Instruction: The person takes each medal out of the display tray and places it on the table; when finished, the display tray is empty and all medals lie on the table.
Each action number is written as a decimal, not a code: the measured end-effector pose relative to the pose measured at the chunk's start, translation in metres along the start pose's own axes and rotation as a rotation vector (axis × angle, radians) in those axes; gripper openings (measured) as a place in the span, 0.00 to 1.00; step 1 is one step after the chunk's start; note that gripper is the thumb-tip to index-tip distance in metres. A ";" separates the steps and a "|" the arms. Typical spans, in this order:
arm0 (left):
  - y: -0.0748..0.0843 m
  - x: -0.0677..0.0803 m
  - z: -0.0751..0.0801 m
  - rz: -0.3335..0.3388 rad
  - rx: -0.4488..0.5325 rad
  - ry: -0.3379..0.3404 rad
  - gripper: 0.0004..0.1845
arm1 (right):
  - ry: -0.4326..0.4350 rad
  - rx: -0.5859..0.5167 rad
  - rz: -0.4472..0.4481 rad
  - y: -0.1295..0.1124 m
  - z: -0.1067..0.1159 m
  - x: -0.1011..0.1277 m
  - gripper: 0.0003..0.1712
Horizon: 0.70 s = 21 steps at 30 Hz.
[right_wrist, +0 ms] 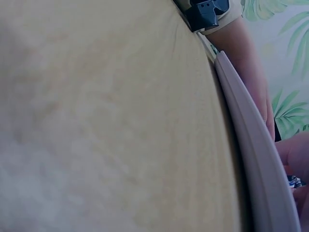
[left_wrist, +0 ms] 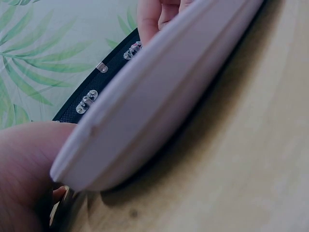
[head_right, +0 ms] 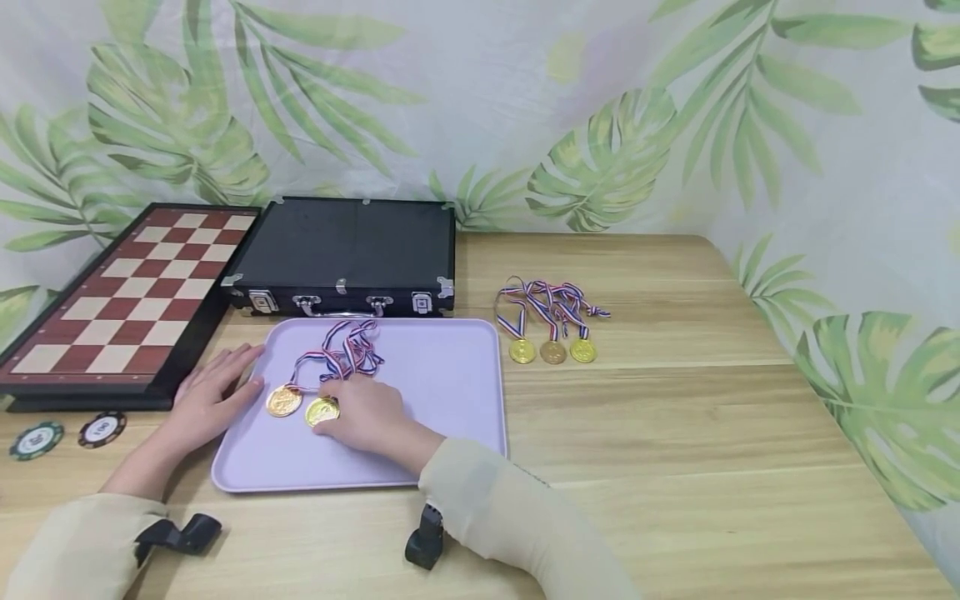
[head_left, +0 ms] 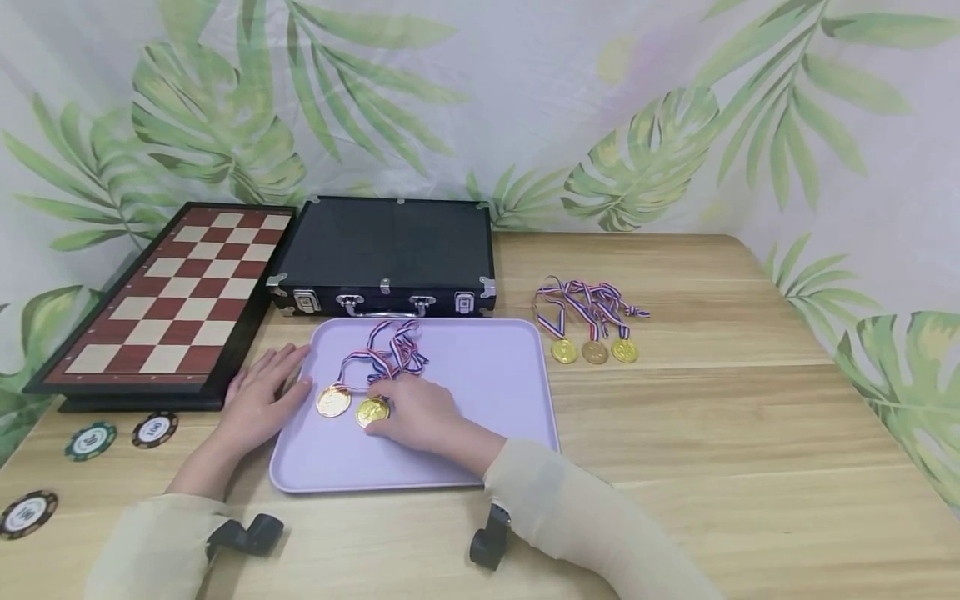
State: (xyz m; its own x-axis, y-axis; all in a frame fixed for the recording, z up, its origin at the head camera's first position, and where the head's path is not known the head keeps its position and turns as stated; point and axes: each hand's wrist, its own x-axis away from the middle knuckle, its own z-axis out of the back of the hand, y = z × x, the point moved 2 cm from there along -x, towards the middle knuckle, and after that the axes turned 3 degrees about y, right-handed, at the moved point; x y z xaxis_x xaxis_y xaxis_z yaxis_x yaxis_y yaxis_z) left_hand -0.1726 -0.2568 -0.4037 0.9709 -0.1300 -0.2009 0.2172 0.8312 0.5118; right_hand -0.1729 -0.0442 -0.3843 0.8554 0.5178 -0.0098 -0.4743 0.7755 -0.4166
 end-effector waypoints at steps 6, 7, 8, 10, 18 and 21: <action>0.001 0.000 0.001 -0.002 0.004 0.005 0.27 | -0.024 -0.041 0.058 0.000 0.002 0.005 0.25; 0.002 0.000 0.001 -0.001 0.005 0.005 0.27 | -0.029 -0.048 0.092 0.000 0.003 0.005 0.25; 0.002 0.000 0.001 -0.001 0.006 0.005 0.27 | -0.039 -0.060 0.124 0.000 0.003 0.006 0.25; 0.002 -0.001 0.001 -0.001 0.006 0.005 0.27 | -0.051 -0.081 0.191 0.002 0.004 0.007 0.25; 0.003 -0.001 -0.001 -0.002 0.008 0.006 0.27 | -0.048 -0.212 0.242 0.020 0.019 0.013 0.30; 0.003 -0.001 0.000 -0.001 0.006 0.005 0.27 | -0.040 -0.293 0.203 0.029 0.030 0.016 0.30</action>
State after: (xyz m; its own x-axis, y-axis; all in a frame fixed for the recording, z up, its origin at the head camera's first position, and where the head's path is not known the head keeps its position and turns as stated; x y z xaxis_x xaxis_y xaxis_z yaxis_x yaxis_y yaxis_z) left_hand -0.1729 -0.2544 -0.4025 0.9702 -0.1280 -0.2055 0.2186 0.8281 0.5163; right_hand -0.1790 -0.0021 -0.3691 0.7386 0.6687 -0.0861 -0.5488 0.5220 -0.6530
